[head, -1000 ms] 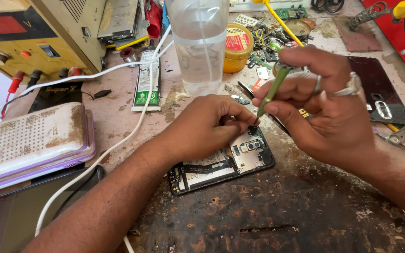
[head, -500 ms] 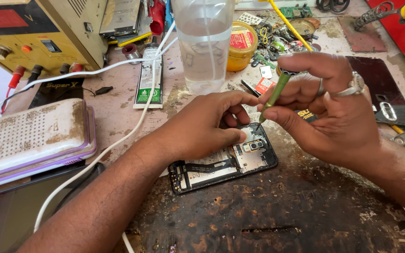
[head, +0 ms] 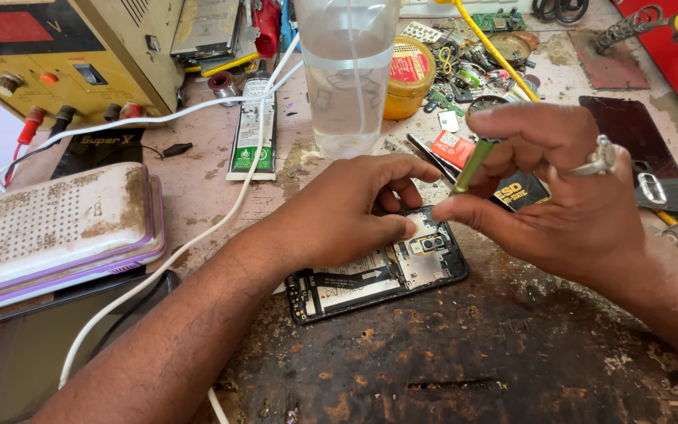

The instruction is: The person disassembles a Nokia smartphone on a cluttered workbench. They use a screwdriver and tweezers to remove screws and lift the motherboard, exposing the battery and internal components.

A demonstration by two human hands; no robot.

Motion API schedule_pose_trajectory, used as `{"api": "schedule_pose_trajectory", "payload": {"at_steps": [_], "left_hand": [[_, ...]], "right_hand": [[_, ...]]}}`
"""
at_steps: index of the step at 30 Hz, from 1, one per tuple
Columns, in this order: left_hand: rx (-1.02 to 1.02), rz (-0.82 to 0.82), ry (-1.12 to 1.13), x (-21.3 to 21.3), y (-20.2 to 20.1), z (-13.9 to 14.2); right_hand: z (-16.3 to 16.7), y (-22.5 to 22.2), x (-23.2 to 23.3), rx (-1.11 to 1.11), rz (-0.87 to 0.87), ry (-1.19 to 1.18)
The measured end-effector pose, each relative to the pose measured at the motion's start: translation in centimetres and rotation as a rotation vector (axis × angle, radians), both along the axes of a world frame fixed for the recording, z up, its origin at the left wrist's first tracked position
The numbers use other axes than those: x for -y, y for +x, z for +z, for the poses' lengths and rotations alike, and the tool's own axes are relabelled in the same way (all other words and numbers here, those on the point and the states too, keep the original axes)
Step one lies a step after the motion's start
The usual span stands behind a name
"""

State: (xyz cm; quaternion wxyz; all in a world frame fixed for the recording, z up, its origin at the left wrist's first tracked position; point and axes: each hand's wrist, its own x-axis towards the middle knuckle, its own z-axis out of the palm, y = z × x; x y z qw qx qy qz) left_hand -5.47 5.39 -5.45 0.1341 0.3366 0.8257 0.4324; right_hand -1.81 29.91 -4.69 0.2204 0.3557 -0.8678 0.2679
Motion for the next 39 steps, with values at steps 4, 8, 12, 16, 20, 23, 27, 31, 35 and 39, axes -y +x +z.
{"api": "schedule_pose_trajectory", "payload": {"at_steps": [4, 8, 12, 16, 20, 23, 27, 31, 35, 39], "left_hand": [[-0.024, 0.0, 0.011, 0.0, 0.1, -0.1], [-0.039, 0.001, 0.033, 0.1, 0.2, 0.1], [-0.007, 0.019, 0.026, 0.0, 0.3, 0.0], [-0.052, 0.002, 0.026, 0.0, 0.1, -0.1], [-0.037, 0.002, 0.01, 0.0, 0.0, -0.1], [0.005, 0.017, -0.013, 0.0, 0.2, 0.1], [0.029, 0.035, -0.056, 0.0, 0.3, 0.2], [-0.044, -0.017, -0.009, -0.1, 0.2, -0.3], [-0.112, -0.018, -0.008, 0.0, 0.0, -0.5], [-0.008, 0.033, -0.04, -0.2, 0.1, -0.4]], "right_hand": [[-0.8, 0.3, 0.3, 0.087, 0.123, -0.206], [-0.8, 0.8, 0.3, 0.306, 0.164, -0.323], [-0.5, 1.0, 0.9, 0.341, 0.282, -0.253], [-0.4, 1.1, 1.1, 0.348, 0.152, -0.402], [-0.3, 0.9, 0.7, 0.284, 0.228, -0.324], [-0.2, 0.9, 0.7, 0.252, 0.148, -0.288], [0.3, 1.1, 0.9, 0.217, 0.237, -0.217], [0.0, 0.7, 1.2, 0.227, 0.167, -0.276], [-0.3, 0.7, 0.6, 0.179, 0.2, -0.208], [-0.2, 0.7, 0.4, 0.155, 0.149, -0.174]]}}
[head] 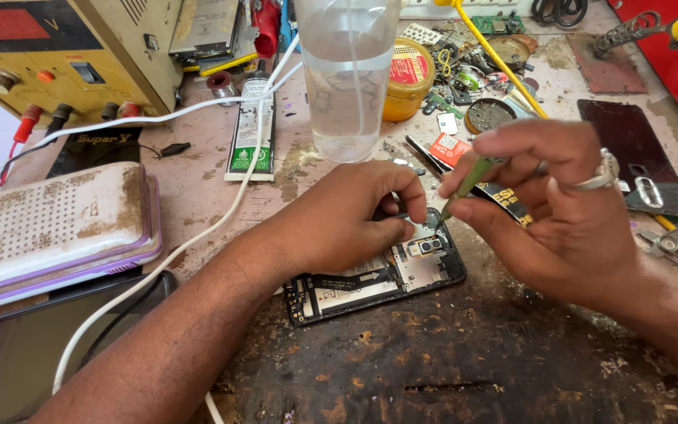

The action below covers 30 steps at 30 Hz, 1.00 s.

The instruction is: The person disassembles a Nokia smartphone on a cluttered workbench. They use a screwdriver and tweezers to remove screws and lift the motherboard, exposing the battery and internal components.

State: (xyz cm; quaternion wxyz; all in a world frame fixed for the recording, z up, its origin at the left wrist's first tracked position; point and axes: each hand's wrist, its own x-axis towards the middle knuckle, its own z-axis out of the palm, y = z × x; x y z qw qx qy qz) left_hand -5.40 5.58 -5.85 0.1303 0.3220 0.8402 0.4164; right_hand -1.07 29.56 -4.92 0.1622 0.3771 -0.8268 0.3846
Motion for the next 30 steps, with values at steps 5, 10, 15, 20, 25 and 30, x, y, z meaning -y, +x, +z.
{"api": "schedule_pose_trajectory", "payload": {"at_steps": [5, 10, 15, 20, 25, 30], "left_hand": [[0.009, 0.01, -0.002, 0.0, 0.2, 0.1], [-0.085, -0.034, 0.03, 0.0, 0.3, 0.3], [-0.034, -0.007, -0.182, -0.4, 1.6, 1.8], [-0.195, -0.082, -0.443, -0.7, 3.8, 3.5], [-0.34, -0.009, -0.347, -0.9, 4.2, 3.4], [-0.325, 0.021, -0.292, -0.3, 3.7, 3.1]], "right_hand": [[0.2, -0.2, 0.5, -0.011, 0.089, -0.032], [0.3, -0.2, 0.4, 0.114, 0.109, -0.056], [0.3, -0.4, 0.2, 0.12, 0.123, -0.057], [1.0, 0.0, -0.6, 0.193, 0.028, -0.163], [0.9, 0.3, -0.7, 0.172, 0.145, -0.078], [0.3, 0.2, -0.6, 0.091, 0.12, -0.075]]}}
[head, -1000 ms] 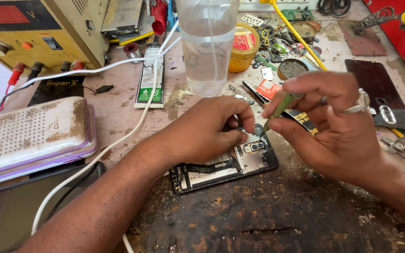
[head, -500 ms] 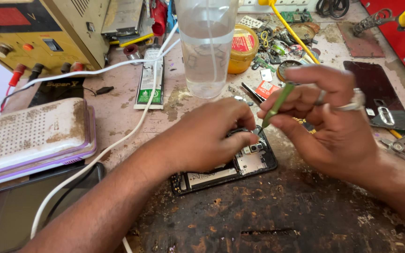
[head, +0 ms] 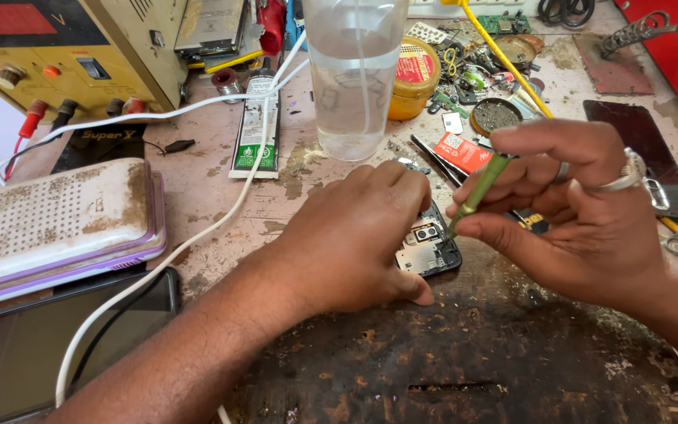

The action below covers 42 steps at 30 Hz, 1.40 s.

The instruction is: The person disassembles a Nokia smartphone on a cluttered workbench. They use a screwdriver and tweezers to remove screws and lift the motherboard, exposing the battery and internal components.

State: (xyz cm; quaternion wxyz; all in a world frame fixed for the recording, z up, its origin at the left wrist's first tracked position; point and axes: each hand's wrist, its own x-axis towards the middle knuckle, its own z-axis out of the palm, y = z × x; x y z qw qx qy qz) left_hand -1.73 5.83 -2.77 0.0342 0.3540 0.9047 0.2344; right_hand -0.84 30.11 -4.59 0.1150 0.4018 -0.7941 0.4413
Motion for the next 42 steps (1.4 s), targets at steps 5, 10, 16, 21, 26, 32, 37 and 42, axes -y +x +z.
{"api": "schedule_pose_trajectory", "payload": {"at_steps": [5, 10, 16, 21, 26, 32, 37, 42], "left_hand": [[0.006, 0.006, -0.017, 0.0, -0.1, 0.0], [0.039, 0.015, -0.036, -0.1, -0.2, -0.1], [0.018, -0.002, -0.014, 0.1, -0.3, -0.3], [0.009, -0.005, 0.016, 0.2, -0.3, -0.6], [0.029, -0.006, 0.017, 0.0, -0.4, -0.9], [0.257, -0.026, 0.015, 1.0, -1.2, -0.6], [0.282, -0.074, 0.047, 1.9, -2.0, -0.1], [0.395, -0.02, 0.023, 1.9, -2.1, -0.1]], "right_hand": [[-0.2, -0.1, 0.1, -0.014, 0.004, 0.021], [-0.5, -0.1, 0.0, -0.023, 0.006, 0.059], [-0.7, -0.1, -0.3, -0.254, -0.088, 0.136], [-0.7, 0.7, 0.0, -0.446, -0.279, 0.208], [-1.2, 1.0, 0.7, -0.068, -0.048, -0.032], [-1.6, 0.6, 0.8, -0.021, 0.168, -0.038], [-1.1, 0.7, 1.1, 0.026, 0.065, -0.05], [0.3, 0.9, 1.1, 0.032, 0.094, 0.042]]}}
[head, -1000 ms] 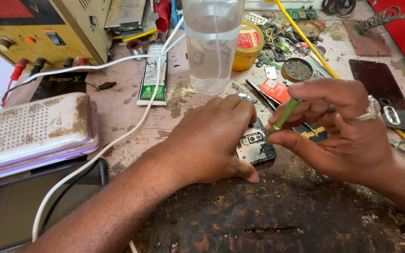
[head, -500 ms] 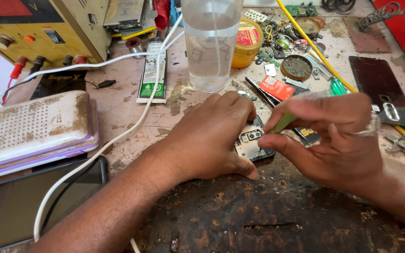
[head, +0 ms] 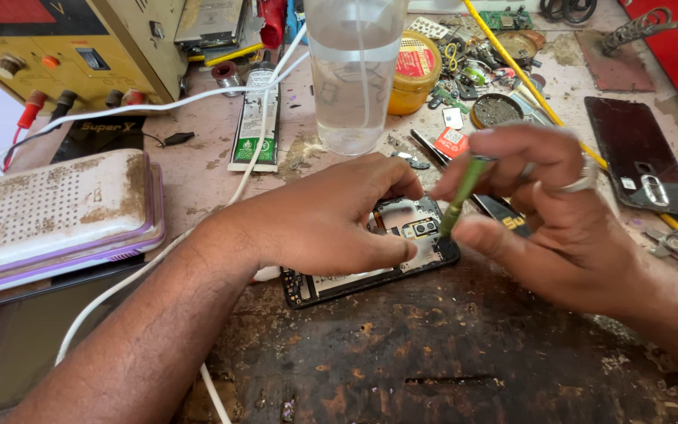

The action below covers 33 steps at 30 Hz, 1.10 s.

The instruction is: The person disassembles a Nokia smartphone on a cluttered workbench. They use a screwdriver and tweezers to remove screws and lift the motherboard, exposing the battery and internal components.

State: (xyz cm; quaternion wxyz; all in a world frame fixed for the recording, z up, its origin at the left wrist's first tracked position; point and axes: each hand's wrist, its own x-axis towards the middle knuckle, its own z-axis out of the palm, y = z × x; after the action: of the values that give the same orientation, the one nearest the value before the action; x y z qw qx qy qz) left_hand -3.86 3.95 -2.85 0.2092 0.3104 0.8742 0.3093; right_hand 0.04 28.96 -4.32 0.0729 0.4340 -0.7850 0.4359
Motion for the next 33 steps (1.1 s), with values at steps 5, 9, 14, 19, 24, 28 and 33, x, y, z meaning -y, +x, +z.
{"api": "schedule_pose_trajectory", "payload": {"at_steps": [5, 9, 14, 19, 24, 28, 33], "left_hand": [[-0.13, -0.058, 0.033, 0.0, -0.3, -0.5], [-0.17, -0.066, 0.048, -0.1, -0.3, -0.6], [-0.095, 0.016, -0.034, -0.8, 0.0, -0.5], [-0.145, -0.032, 0.055, -0.8, -0.3, -1.3], [-0.242, -0.159, 0.173, -0.4, -0.6, -2.3], [-0.214, -0.119, 0.168, -0.6, -0.7, -2.6], [-0.228, -0.129, 0.173, -0.7, -0.7, -2.7]], "right_hand": [[0.0, -0.3, 0.1, 0.122, -0.069, -0.101], [-0.7, -0.6, -0.1, 0.08, -0.117, -0.085], [-0.9, 0.0, -0.4, -0.003, 0.02, -0.05], [-0.6, -0.4, 0.1, 0.034, -0.035, -0.088], [-0.9, -0.4, -0.2, -0.069, -0.012, -0.014], [-1.2, -0.4, -0.2, -0.012, -0.043, -0.046], [-0.9, -0.7, 0.4, -0.159, -0.02, 0.025]]}}
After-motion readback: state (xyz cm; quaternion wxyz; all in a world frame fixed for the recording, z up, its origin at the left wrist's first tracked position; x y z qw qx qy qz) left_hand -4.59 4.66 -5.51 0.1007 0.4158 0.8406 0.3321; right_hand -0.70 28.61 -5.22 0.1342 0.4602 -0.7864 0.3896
